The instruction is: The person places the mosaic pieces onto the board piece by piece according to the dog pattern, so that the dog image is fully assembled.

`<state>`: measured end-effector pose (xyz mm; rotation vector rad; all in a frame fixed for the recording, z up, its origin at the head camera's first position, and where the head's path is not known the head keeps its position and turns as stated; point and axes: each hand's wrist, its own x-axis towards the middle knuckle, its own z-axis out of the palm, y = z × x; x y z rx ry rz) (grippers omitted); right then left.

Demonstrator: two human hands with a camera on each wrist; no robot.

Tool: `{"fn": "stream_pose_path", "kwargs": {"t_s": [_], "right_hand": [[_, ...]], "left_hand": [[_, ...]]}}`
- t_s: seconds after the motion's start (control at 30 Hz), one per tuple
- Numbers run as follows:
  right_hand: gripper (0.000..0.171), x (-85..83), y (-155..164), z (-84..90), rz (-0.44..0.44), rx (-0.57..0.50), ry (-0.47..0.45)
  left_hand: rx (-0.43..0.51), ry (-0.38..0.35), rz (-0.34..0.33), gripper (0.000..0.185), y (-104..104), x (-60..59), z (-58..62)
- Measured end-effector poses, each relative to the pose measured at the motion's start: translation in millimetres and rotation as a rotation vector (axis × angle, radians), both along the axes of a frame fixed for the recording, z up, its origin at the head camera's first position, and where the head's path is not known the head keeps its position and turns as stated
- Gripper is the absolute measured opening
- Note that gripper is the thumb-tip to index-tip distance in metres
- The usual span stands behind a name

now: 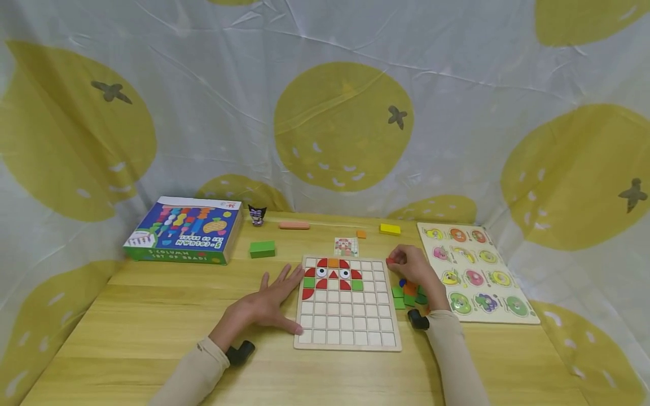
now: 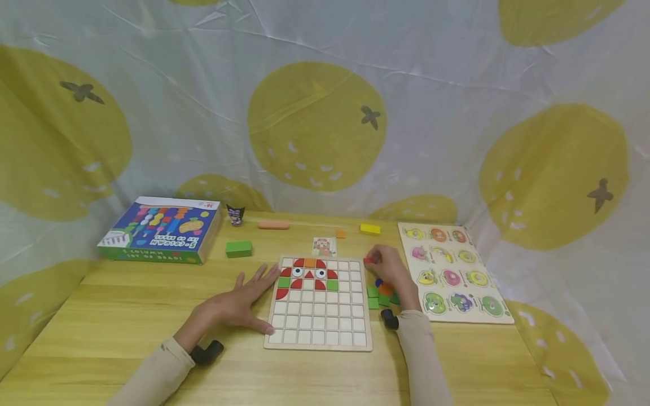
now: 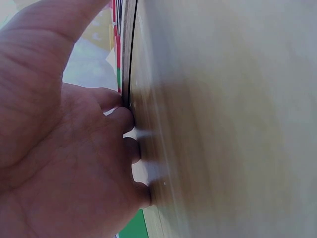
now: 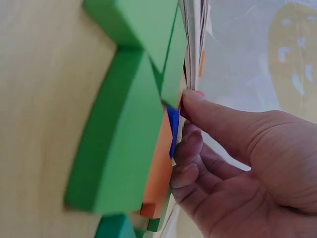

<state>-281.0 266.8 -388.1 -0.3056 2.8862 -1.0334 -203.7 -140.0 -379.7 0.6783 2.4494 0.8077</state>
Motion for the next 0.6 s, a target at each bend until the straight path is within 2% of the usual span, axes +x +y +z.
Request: {"fn": "stream_pose_path", "kwargs": {"t_s": [0.23, 0.47, 0.6], "right_hand": [[0.009, 6.4, 8, 0.3, 0.036, -0.029, 0.053], [0.009, 9.1, 11, 4.3, 0.036, -0.102, 0.033], [0.009, 10.3, 2, 9.0, 0.068, -0.147, 0.011]], "left_hand": [[0.006, -0.005, 0.001, 0.133, 0, 0.2, -0.6], [-0.006, 0.004, 0.004, 0.133, 0, -0.1, -0.8], [-0.007, 0.008, 0.007, 0.133, 0, -0.9, -1.4]]}}
